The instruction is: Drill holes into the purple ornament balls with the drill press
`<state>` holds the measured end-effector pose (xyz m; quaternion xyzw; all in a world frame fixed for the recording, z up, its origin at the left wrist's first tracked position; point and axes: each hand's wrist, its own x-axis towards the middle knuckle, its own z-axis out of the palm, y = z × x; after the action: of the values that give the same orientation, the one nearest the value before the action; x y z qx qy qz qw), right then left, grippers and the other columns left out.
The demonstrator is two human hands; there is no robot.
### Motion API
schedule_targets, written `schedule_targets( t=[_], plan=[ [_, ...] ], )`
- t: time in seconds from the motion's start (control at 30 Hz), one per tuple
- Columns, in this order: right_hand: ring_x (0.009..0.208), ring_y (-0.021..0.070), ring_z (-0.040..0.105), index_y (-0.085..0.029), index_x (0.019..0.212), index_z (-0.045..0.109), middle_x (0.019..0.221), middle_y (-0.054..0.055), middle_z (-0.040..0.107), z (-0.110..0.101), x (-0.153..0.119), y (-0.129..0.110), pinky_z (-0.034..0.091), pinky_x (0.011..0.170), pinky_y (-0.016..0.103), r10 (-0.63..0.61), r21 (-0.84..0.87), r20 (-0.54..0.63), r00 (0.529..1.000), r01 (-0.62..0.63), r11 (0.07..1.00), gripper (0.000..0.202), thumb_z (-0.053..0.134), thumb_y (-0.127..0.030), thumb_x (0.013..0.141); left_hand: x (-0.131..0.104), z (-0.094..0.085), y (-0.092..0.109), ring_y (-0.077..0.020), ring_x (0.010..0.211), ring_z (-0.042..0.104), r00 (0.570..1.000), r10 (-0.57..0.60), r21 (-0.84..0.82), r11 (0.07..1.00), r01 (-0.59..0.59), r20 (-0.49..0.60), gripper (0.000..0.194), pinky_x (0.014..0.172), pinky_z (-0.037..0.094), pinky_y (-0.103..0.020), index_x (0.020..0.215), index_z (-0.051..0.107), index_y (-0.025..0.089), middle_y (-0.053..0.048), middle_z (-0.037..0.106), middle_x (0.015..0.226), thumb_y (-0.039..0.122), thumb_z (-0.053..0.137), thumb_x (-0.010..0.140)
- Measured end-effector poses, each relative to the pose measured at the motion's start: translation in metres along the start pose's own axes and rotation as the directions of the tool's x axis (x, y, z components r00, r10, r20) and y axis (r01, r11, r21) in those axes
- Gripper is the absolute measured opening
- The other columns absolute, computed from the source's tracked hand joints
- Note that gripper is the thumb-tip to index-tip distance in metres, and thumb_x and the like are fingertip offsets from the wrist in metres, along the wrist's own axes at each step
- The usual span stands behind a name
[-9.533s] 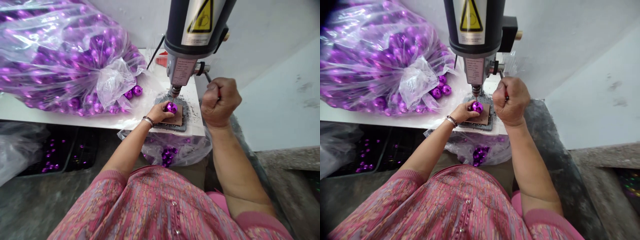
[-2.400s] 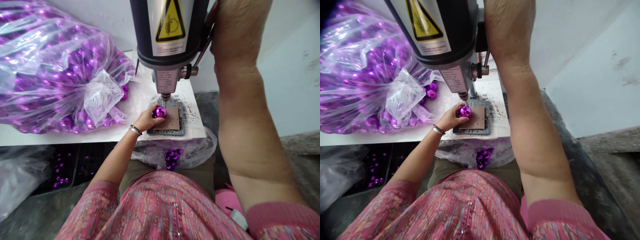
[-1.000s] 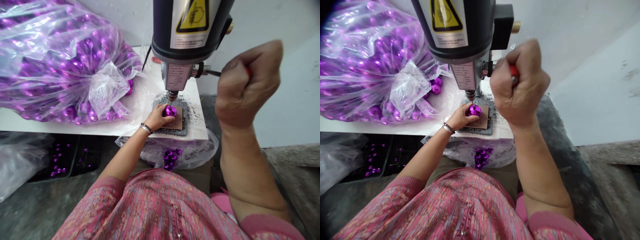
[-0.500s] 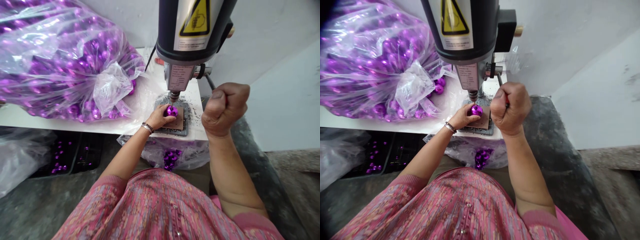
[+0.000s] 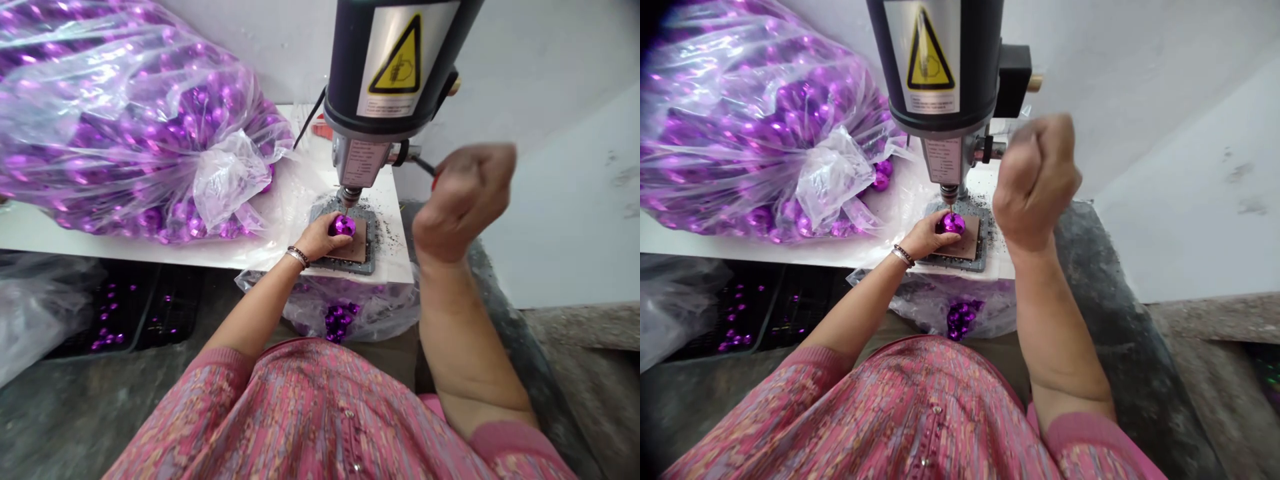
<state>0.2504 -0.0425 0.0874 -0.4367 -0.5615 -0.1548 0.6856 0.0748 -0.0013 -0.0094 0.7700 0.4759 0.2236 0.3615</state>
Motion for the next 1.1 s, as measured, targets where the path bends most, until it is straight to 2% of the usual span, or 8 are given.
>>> schedule_targets(
  t=[0.2,0.4,0.53,0.7,0.83,0.9,1.0,1.1],
  plan=[
    [0.063,0.0034,0.036,-0.019,0.071,0.032,0.064,-0.002,0.035,0.01,0.056,-0.01,0.03,0.07,0.023,0.222,-0.043,0.106,0.969,-0.219,0.975,0.026,0.032,-0.027,0.096,-0.033,-0.012,-0.004,-0.0206,0.102,0.068,0.995,-0.037,-0.106,0.994,0.027,-0.095,0.052,0.095,0.056,-0.037,0.129,0.063,0.019,-0.008,0.074,0.117,0.036,0.076,0.081],
    [0.061,0.0032,0.034,-0.021,0.073,0.03,0.065,-0.003,0.036,0.011,0.053,-0.014,0.027,0.072,0.024,0.342,-0.033,0.101,0.934,-0.341,0.94,0.026,0.027,-0.019,0.099,-0.077,-0.017,-0.002,-0.0249,0.114,0.069,0.955,0.149,-0.018,0.989,-0.15,0.257,0.06,0.103,0.055,-0.04,0.133,0.064,0.02,-0.01,0.072,0.127,0.035,0.082,0.077],
    [0.064,0.0022,0.032,-0.022,0.074,0.027,0.067,-0.004,0.03,0.011,0.052,-0.016,0.028,0.076,0.022,0.316,0.027,0.128,0.94,-0.322,0.946,0.025,0.029,-0.018,0.099,-0.101,-0.009,-0.007,-0.0248,0.113,0.07,0.953,0.157,0.047,0.983,-0.175,0.259,0.052,0.101,0.056,-0.037,0.131,0.067,0.021,-0.012,0.07,0.133,0.033,0.078,0.082],
    [0.067,0.0013,0.03,-0.021,0.079,0.026,0.072,-0.004,0.028,0.011,0.051,-0.012,0.031,0.084,0.021,0.268,0.064,0.149,0.952,-0.28,0.958,0.022,0.023,-0.019,0.1,-0.13,0.034,-0.038,-0.0242,0.107,0.072,0.877,0.077,0.149,0.975,-0.166,0.474,0.029,0.101,0.054,-0.037,0.115,0.076,0.024,-0.007,0.078,0.111,0.028,0.068,0.088],
    [0.065,0.0029,0.025,-0.024,0.076,0.018,0.072,-0.005,0.024,0.015,0.051,-0.008,0.032,0.08,0.021,0.309,-0.011,0.158,0.938,-0.311,0.95,0.025,0.017,-0.019,0.1,-0.141,0.08,-0.073,-0.0386,0.131,0.06,0.901,-0.121,0.375,0.926,-0.049,0.416,0.06,0.111,0.044,-0.055,0.123,0.073,0.024,-0.014,0.067,0.139,0.015,0.083,0.065],
    [0.066,0.0038,0.024,-0.025,0.075,0.018,0.071,-0.005,0.024,0.016,0.05,-0.009,0.033,0.077,0.021,0.347,-0.052,0.174,0.921,-0.344,0.938,0.026,0.021,-0.019,0.1,-0.149,0.088,-0.087,-0.0374,0.123,0.065,0.872,-0.253,0.463,0.886,0.034,0.419,0.067,0.104,0.049,-0.053,0.125,0.073,0.024,-0.014,0.072,0.13,0.011,0.083,0.061],
    [0.067,0.0046,0.026,-0.025,0.074,0.02,0.07,-0.005,0.026,0.014,0.046,-0.012,0.034,0.076,0.021,0.371,-0.068,0.184,0.91,-0.365,0.928,0.026,0.025,-0.019,0.099,-0.174,0.072,-0.103,-0.0293,0.094,0.071,0.83,-0.352,0.525,0.847,0.085,0.433,0.04,0.085,0.055,-0.044,0.11,0.078,0.026,-0.007,0.078,0.095,0.019,0.076,0.071],
    [0.068,0.0053,0.028,-0.025,0.074,0.021,0.071,-0.005,0.027,0.011,0.041,-0.013,0.037,0.077,0.021,0.391,-0.076,0.197,0.899,-0.384,0.92,0.027,0.031,-0.018,0.099,-0.213,0.037,-0.112,-0.0276,0.085,0.068,0.842,-0.354,0.557,0.827,0.078,0.408,0.015,0.081,0.053,-0.044,0.08,0.078,0.024,-0.007,0.073,0.077,0.026,0.064,0.079]
  ],
)
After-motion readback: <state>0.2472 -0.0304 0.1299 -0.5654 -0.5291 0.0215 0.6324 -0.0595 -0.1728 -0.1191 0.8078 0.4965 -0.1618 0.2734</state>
